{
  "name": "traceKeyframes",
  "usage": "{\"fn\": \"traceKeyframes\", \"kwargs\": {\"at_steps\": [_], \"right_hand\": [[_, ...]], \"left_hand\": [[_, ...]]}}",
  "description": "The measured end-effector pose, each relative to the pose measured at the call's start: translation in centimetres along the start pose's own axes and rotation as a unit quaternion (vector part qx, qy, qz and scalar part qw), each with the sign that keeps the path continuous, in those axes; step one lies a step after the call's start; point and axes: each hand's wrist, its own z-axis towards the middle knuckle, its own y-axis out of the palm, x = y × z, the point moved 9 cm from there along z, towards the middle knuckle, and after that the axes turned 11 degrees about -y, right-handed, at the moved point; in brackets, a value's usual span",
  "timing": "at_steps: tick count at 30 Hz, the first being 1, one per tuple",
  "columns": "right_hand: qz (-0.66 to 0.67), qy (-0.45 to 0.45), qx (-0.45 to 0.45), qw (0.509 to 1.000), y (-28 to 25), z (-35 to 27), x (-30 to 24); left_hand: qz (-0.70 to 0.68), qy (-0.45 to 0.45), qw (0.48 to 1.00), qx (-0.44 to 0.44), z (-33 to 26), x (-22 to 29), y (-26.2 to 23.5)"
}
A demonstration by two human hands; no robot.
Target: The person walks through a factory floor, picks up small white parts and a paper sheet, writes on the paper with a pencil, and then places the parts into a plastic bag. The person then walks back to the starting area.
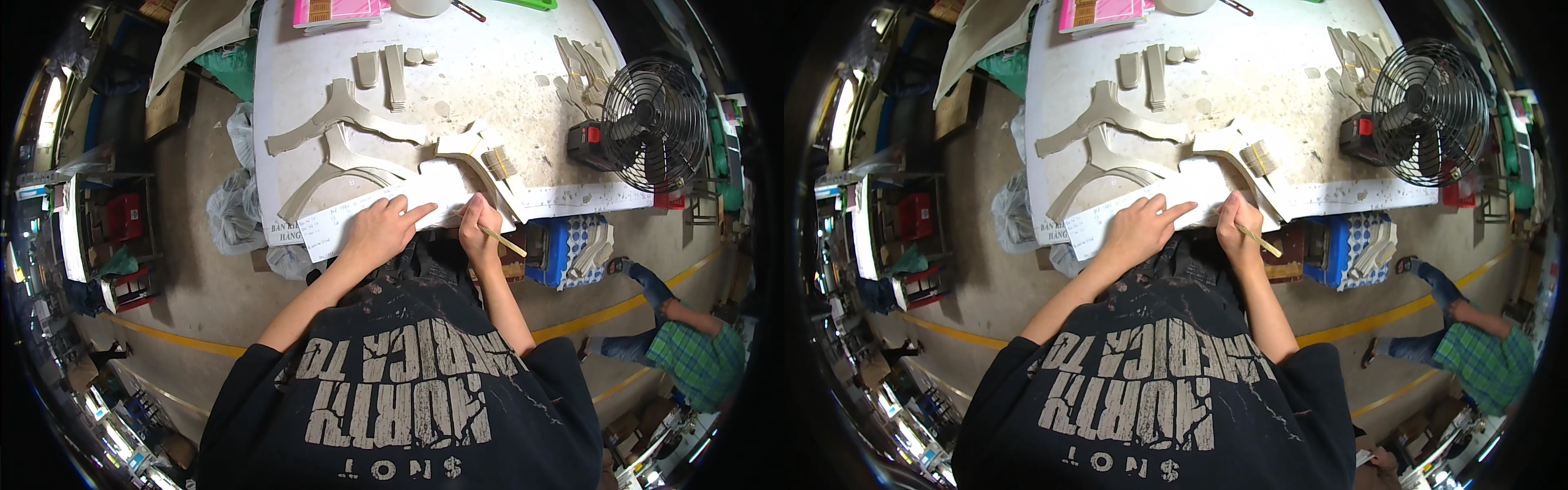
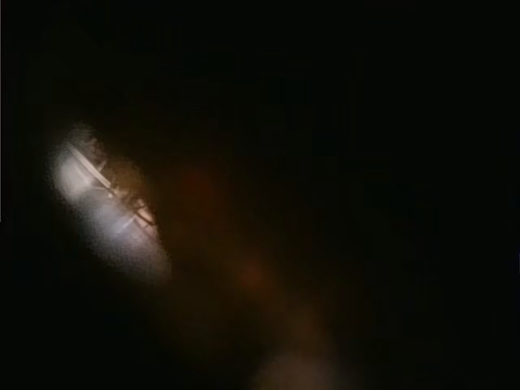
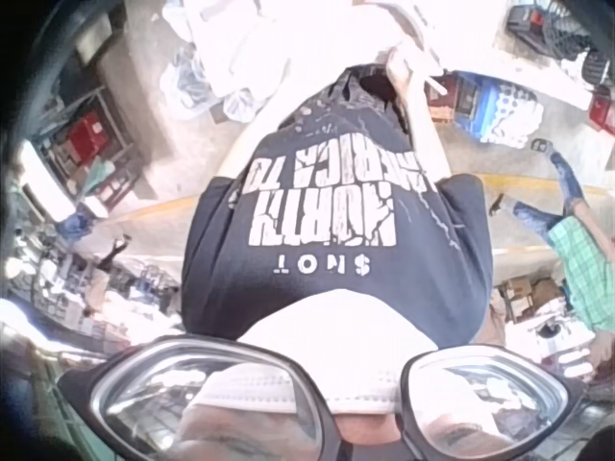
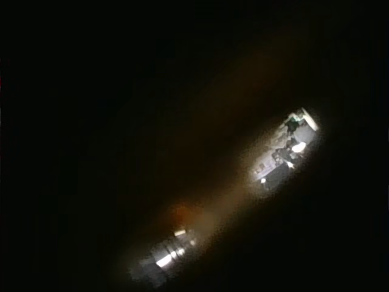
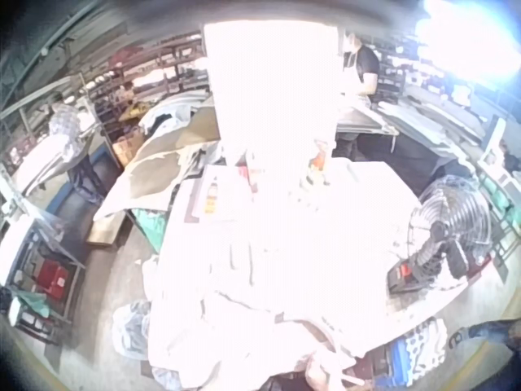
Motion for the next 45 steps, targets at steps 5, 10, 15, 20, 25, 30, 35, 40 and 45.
{"fn": "traceKeyframes", "kwargs": {"at_steps": [5,10,15,20,25,30,35,40,45], "right_hand": [[-0.025,-0.026,-0.026,0.999,0.53,-0.32,-0.27],[-0.025,-0.03,-0.017,0.999,0.53,-0.48,0.1],[-0.026,-0.029,-0.014,0.999,0.47,-0.55,0.25],[-0.017,-0.035,-0.002,0.999,0.29,-0.55,0.17],[-0.025,-0.028,-0.011,0.999,0.46,-0.6,0.29],[-0.016,-0.029,-0.002,0.999,0.33,-0.64,0.32],[-0.028,-0.039,0.003,0.999,0.19,-0.58,0.22],[-0.031,-0.048,0.015,0.998,0.07,-0.45,-0.04],[-0.049,-0.058,0.015,0.997,-0.03,-0.41,-0.31]], "left_hand": [[0.002,-0.003,1.0,-0.004,-0.06,-0.02,0.07],[0.003,0.003,1.0,0.004,-0.02,-0.04,0.21],[0.006,0.0,1.0,-0.006,-0.04,-0.1,0.36],[0.007,0.003,1.0,-0.003,-0.06,-0.07,0.24],[0.012,0.0,1.0,-0.011,-0.05,-0.15,0.42],[0.009,0.003,1.0,-0.005,-0.09,-0.11,0.26],[0.01,0.004,1.0,-0.003,-0.13,-0.15,0.24],[0.007,0.008,1.0,0.003,-0.2,-0.13,0.11],[0.013,0.005,1.0,0.001,-0.2,-0.25,0.26]]}}
